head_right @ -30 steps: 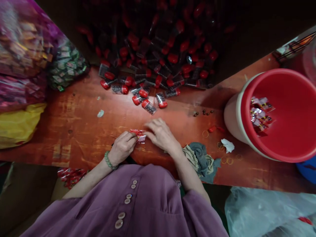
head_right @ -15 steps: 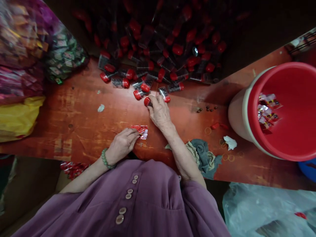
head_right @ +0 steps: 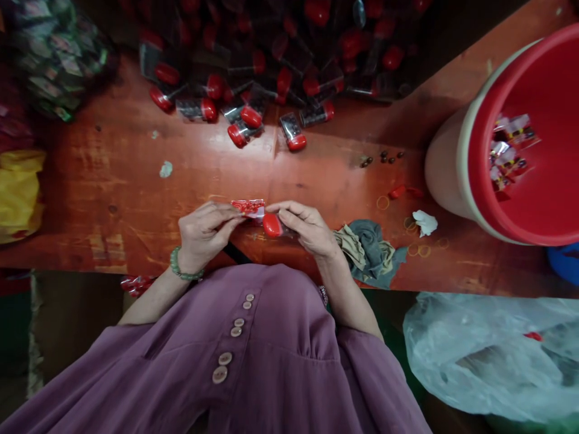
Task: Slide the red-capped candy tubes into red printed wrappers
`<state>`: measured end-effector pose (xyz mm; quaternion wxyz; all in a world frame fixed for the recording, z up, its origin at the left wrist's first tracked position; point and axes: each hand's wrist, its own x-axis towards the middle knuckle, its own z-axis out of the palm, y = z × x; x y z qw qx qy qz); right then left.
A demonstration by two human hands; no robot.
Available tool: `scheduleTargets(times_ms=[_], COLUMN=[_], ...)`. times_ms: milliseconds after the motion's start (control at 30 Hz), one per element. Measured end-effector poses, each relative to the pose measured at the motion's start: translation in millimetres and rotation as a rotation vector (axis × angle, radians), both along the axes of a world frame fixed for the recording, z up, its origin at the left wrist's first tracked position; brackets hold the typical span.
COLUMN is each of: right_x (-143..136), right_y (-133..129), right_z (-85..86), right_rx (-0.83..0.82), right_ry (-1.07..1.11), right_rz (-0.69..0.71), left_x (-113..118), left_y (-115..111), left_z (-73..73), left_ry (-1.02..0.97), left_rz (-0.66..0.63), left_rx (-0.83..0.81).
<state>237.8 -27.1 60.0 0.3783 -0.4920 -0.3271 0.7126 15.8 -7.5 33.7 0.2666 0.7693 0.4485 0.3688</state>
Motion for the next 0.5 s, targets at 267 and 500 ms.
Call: scheduleTargets(times_ms=[267,500], right_x=[-8,-2], right_y=[2,6], right_z=[-1.8,-15.3], right_rx=[-0.024,-0.169], right_ry=[-0.065,0.042], right_rz=[0.094,0.168], left_x=[-2,-3], left_y=[-10,-17], left_z=[4.5,-4.2], left_ry=[0.131,0.246], left_rz=[-0.107,-0.146], left_rx=[0.226,0.248])
